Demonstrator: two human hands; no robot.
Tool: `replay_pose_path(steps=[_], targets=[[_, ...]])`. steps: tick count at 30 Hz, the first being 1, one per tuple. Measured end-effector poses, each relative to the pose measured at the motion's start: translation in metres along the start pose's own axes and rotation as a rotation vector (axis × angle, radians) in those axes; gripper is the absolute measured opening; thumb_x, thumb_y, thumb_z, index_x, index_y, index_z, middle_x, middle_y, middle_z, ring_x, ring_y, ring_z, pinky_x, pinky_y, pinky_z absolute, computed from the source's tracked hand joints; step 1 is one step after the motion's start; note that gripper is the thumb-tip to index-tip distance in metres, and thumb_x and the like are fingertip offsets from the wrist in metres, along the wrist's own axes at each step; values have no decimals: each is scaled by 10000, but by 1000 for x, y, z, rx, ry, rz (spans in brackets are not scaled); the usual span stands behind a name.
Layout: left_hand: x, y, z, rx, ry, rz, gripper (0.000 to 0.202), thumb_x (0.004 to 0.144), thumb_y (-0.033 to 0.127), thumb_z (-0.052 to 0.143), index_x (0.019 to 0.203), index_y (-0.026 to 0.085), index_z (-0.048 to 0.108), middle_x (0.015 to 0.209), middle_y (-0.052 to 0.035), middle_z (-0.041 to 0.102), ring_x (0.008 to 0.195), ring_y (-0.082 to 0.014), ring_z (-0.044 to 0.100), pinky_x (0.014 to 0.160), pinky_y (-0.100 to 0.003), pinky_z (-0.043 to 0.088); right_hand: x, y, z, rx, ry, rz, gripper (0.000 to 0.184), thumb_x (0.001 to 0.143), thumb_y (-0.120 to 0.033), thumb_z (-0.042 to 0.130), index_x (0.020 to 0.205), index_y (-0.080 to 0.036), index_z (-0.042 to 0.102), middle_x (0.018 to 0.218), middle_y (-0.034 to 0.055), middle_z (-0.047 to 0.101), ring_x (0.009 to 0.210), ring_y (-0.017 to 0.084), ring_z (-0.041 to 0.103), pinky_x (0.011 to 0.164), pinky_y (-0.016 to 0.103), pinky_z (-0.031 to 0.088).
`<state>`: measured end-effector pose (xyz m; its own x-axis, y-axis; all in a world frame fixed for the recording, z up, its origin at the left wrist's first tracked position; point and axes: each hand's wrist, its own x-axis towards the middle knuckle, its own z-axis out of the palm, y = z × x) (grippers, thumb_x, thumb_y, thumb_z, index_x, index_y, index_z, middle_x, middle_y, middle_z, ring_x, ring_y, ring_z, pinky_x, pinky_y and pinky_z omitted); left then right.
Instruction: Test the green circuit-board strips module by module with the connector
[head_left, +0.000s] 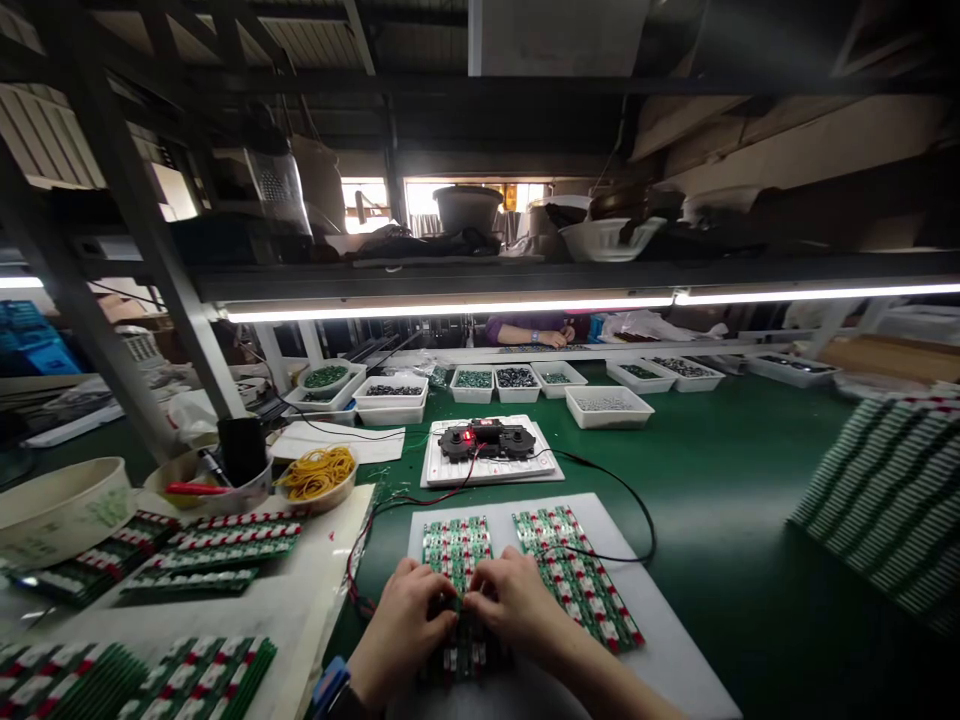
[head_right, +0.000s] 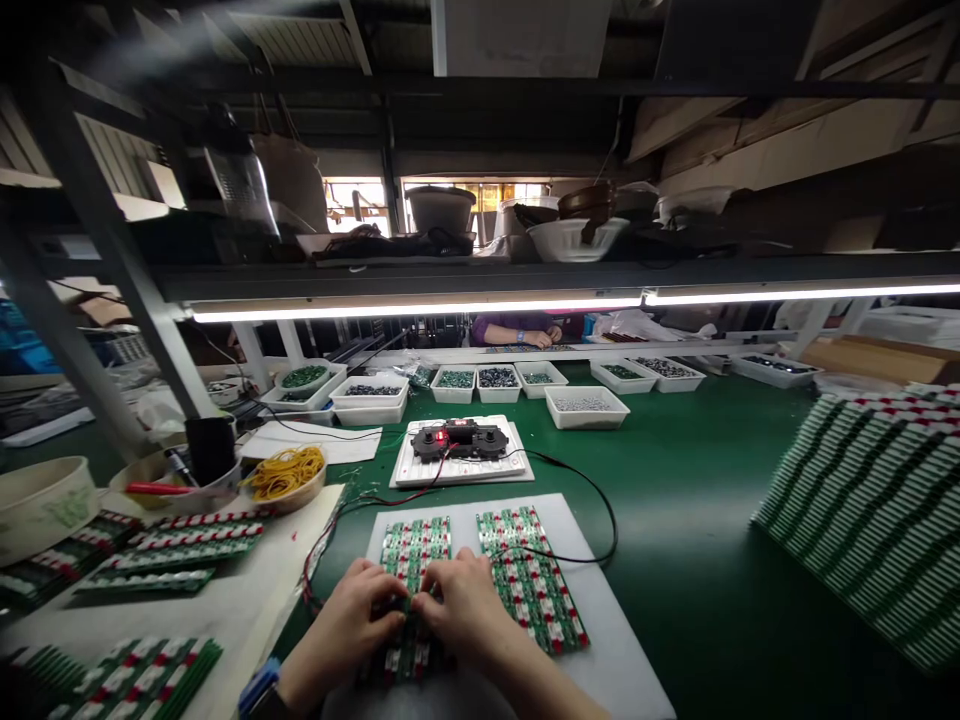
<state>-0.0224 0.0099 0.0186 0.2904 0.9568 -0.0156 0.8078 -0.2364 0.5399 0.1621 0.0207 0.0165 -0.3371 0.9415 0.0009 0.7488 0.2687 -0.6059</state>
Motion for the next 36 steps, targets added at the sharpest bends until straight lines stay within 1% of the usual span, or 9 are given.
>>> replay_pose_path(steps=[5,15,18,23,30,33,36], targets=[[0,0,0,4,-22,-13,172,736,174,623,873,200,723,889,-32,675,981,-250,515,873,-328,395,1,1,0,19,-18,14,117,853,-269,627,806,-223,723,844,22,724,949,223,563,855,332,300],[-2,2,-1,42,-8,3,174,762,201,625,906,208,720,910,-30,678,993,-251,515,895,-345,394,3,4,2,35,-6,-4,155,877,-267,590,800,-215,714,835,21,723,935,217,565,848,334,302],[-2,3,0,52,6,9,170,772,211,620,909,215,720,907,-29,676,991,-250,514,897,-352,398,4,3,3,48,-5,19,133,861,-254,612,790,-209,715,829,26,714,940,217,566,859,332,314],[-4,2,2,61,38,37,147,762,177,621,875,203,712,894,-34,670,993,-248,510,902,-355,401,6,3,3,72,-4,78,86,816,-221,658,782,-195,733,830,46,681,934,218,569,823,295,364],[-6,4,1,85,73,77,98,750,130,627,820,186,668,866,-33,661,955,-244,513,869,-360,409,4,5,1,165,4,81,49,760,-220,712,778,-202,754,805,35,662,898,208,576,820,277,396],[-7,3,-2,60,87,105,103,750,123,634,819,189,672,867,-33,665,949,-237,520,867,-352,416,4,5,-2,191,15,51,58,758,-216,709,784,-197,757,807,37,675,910,210,573,819,276,397],[-7,1,-8,-13,69,136,118,765,154,656,859,203,707,875,-30,678,954,-227,532,875,-336,425,3,4,-8,211,-2,-6,104,797,-221,660,769,-190,755,760,29,682,896,202,575,799,265,401]])
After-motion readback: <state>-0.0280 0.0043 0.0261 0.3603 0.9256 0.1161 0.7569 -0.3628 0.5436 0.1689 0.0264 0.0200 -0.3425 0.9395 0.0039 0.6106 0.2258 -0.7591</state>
